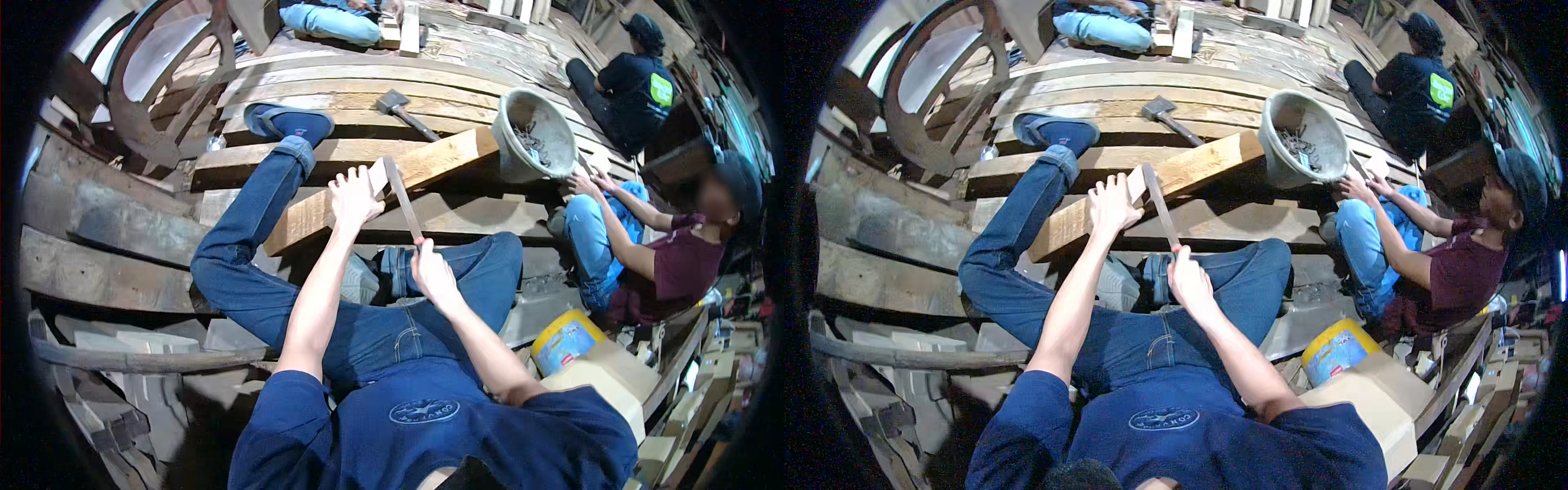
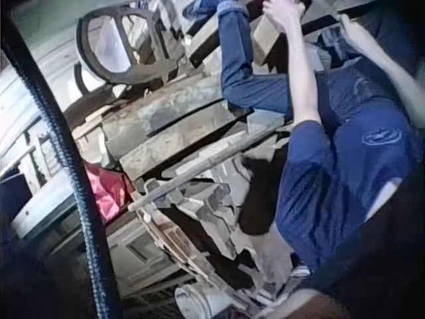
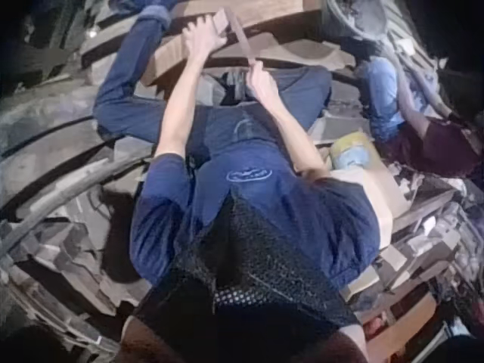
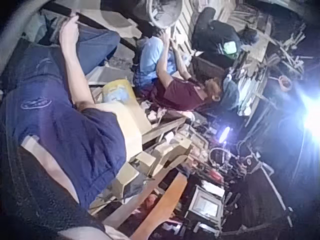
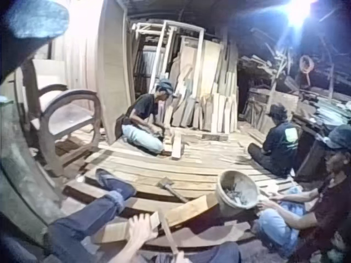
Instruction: Manually sawing a piece of lumber while sitting on a workshop floor.
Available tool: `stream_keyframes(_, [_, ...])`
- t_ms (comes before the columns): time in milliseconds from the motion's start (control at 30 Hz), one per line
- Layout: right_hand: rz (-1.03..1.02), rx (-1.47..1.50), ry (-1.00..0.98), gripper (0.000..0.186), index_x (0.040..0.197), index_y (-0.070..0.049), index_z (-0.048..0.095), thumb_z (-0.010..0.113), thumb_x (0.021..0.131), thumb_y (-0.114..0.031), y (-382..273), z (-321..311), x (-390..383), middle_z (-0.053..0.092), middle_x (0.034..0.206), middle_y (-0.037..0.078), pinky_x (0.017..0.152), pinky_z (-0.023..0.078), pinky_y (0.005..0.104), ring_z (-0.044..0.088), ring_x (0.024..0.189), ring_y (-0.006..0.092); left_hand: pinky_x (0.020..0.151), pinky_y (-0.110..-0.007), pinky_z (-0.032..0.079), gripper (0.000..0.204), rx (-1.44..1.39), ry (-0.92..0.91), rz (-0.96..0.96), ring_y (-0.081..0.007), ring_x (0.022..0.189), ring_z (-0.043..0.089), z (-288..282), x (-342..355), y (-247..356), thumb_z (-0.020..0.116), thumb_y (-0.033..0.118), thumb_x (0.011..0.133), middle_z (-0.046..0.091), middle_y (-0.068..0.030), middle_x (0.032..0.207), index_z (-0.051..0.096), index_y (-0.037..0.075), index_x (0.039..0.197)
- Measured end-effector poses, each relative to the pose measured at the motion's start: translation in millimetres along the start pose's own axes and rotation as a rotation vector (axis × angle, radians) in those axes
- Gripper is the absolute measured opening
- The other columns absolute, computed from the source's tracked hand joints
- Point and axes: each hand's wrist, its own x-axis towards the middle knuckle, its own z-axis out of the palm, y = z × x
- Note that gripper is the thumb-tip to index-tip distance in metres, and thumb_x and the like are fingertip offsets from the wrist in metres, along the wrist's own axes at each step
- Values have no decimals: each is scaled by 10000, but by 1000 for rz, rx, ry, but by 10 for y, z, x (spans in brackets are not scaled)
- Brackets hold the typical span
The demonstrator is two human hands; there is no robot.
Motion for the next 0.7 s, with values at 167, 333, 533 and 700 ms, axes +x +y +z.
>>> stream_keyframes(167, [-21,1,79,288,1156,-43,414,494,958,-237,-26,186,614,640,690,240,591,540,541,652,651,438,951,-534,396,782,-23,-17,28,-378,1114,532,60,36,-4,809,315,577,564,-167,1199,500,53,1245])
stream_keyframes(333, [-57,-96,190,264,1112,-43,432,502,951,-241,-195,135,974,649,713,238,612,539,542,667,686,427,966,-528,391,818,23,0,17,-369,1149,517,91,33,31,808,355,595,542,-160,1240,477,67,1285])
stream_keyframes(533, [144,-20,-115,311,1186,-41,415,454,955,-244,-194,-46,-89,662,794,284,729,528,565,668,786,457,955,-531,393,830,45,-50,-15,-372,1153,512,11,-24,-32,813,368,592,547,-159,1238,474,65,1286])
stream_keyframes(700, [-32,0,103,254,1155,-44,435,434,960,-207,-209,33,699,659,792,275,731,535,541,669,791,446,952,-547,395,792,0,-35,32,-382,1128,529,95,61,37,819,347,581,557,-175,1206,488,65,1242])
